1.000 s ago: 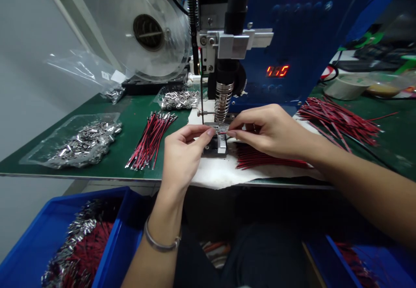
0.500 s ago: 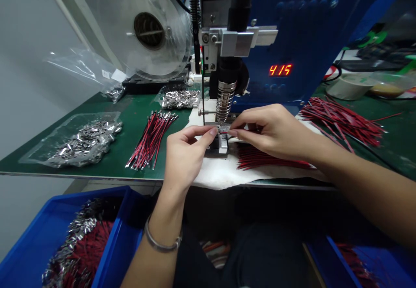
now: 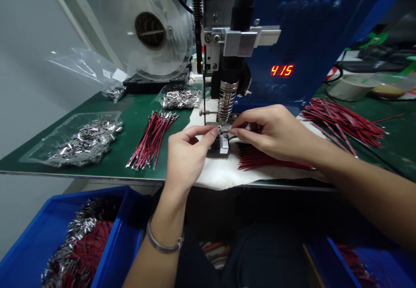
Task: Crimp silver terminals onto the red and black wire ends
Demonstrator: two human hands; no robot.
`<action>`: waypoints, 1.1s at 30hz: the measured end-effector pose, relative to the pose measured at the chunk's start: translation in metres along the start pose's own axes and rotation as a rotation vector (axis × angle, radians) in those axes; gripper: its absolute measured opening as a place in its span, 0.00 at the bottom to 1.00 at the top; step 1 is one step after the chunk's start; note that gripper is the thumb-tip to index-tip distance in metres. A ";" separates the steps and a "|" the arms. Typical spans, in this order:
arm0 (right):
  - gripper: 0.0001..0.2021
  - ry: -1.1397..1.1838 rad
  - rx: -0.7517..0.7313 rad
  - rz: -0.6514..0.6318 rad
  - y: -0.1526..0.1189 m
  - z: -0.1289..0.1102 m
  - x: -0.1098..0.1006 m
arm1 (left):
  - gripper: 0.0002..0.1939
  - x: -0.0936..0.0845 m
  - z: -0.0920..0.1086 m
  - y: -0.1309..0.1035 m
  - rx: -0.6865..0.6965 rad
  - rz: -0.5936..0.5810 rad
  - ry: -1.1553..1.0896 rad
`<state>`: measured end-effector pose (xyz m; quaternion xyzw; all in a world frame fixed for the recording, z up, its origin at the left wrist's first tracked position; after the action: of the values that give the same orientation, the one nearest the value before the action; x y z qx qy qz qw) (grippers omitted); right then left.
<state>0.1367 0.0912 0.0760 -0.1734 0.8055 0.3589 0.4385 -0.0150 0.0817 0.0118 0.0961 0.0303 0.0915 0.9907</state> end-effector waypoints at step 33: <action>0.06 0.049 0.126 0.048 0.000 0.002 0.000 | 0.13 -0.002 0.000 -0.001 -0.007 0.017 0.009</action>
<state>0.1383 0.0924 0.0752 -0.1347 0.8410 0.3134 0.4199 -0.0168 0.0799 0.0120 0.0922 0.0336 0.1004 0.9901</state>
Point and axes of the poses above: each hand's wrist, its own y-axis towards the middle knuckle, its own x-axis out of the palm, z = x × y, the point moved 8 cm from there along y, towards the middle knuckle, and after that the axes turned 1 degree about -y, right-handed, at the moved point
